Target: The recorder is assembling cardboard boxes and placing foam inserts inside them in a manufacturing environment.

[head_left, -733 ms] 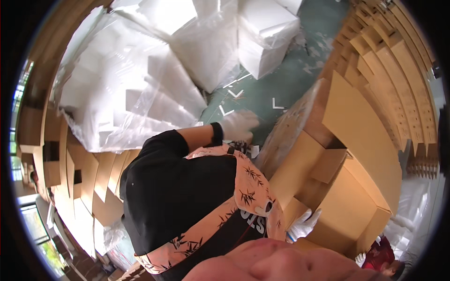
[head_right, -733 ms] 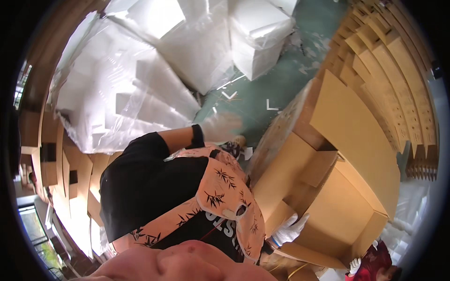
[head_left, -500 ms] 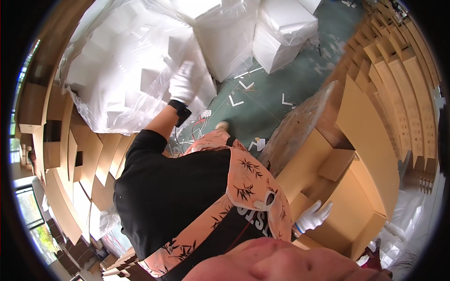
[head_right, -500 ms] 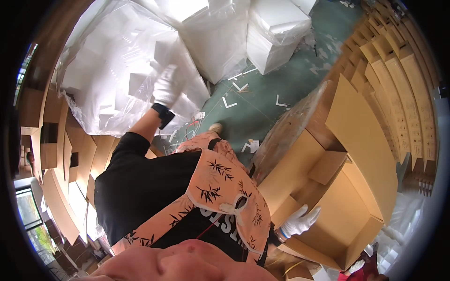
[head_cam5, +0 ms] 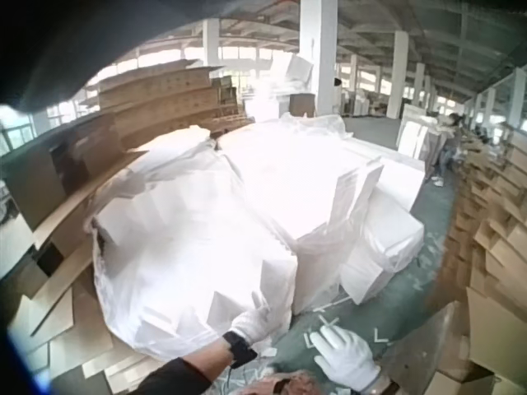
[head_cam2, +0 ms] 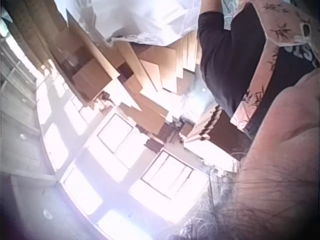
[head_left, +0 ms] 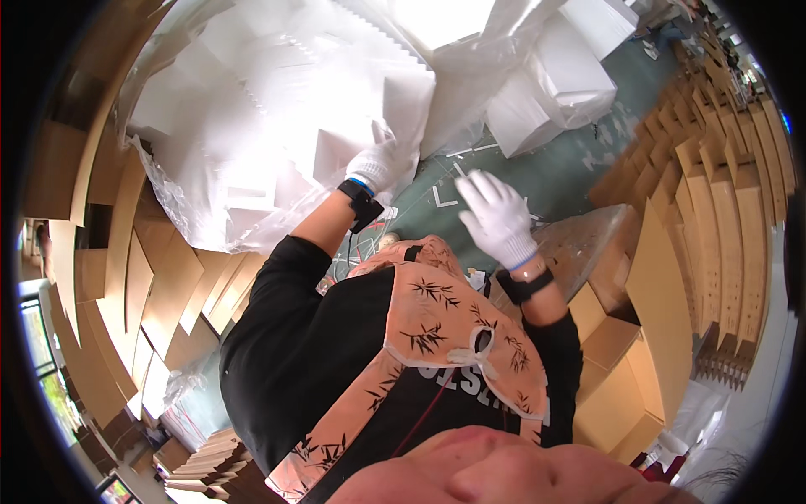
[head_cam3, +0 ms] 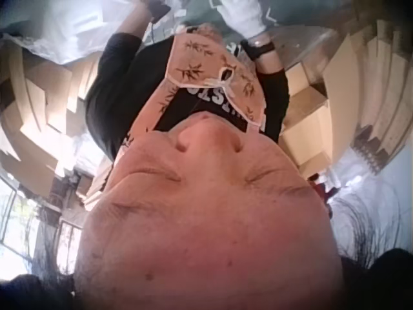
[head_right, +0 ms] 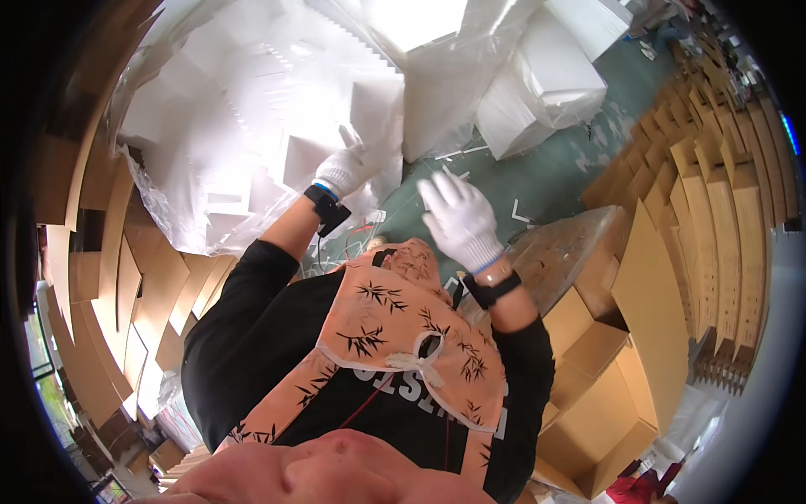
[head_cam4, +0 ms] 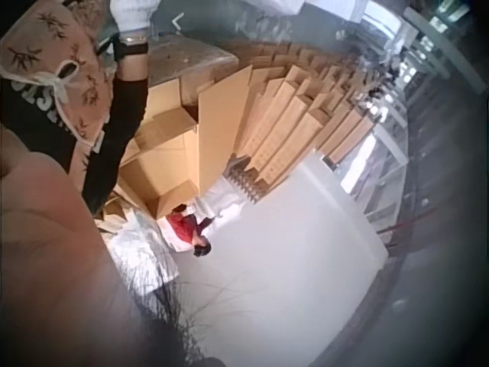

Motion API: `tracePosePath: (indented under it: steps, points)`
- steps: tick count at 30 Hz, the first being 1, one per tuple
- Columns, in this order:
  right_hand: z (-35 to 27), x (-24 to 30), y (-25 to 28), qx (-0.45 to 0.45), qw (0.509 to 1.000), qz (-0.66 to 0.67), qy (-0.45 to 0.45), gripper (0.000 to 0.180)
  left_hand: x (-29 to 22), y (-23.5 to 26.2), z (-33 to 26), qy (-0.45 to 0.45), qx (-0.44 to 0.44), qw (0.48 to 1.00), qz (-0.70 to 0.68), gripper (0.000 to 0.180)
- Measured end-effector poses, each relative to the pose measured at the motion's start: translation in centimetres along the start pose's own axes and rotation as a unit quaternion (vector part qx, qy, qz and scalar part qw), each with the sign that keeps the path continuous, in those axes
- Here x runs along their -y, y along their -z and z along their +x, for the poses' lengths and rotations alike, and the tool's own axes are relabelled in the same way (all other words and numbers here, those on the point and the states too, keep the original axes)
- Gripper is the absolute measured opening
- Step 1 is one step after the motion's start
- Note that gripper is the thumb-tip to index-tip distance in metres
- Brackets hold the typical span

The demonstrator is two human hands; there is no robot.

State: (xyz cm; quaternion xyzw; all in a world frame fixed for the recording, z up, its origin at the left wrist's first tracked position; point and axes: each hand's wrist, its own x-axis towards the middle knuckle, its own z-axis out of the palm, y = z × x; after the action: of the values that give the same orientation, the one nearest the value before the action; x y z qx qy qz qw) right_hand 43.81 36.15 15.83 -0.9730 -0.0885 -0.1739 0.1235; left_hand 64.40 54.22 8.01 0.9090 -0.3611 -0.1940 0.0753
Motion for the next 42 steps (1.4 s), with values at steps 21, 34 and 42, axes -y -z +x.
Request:
tracePosePath:
  steps: [21,34,42]
  points:
    - [22.1,-9.8,-10.1,0.015,0.977,-0.206,0.051,0.009,3.5,6.4,2.2,-0.078,-0.429,0.898,-0.065,0.032]
    - [16.3,-16.6,-21.3,0.038,0.984,0.169,-0.039,0.019,2.7,6.0,3.6,0.008,-0.403,0.915,0.002,0.034]
    - [14.5,-15.2,-20.3,-0.073,0.858,0.389,-0.328,0.019,0.9,3.8,2.2,0.045,-0.384,0.917,0.102,0.062]
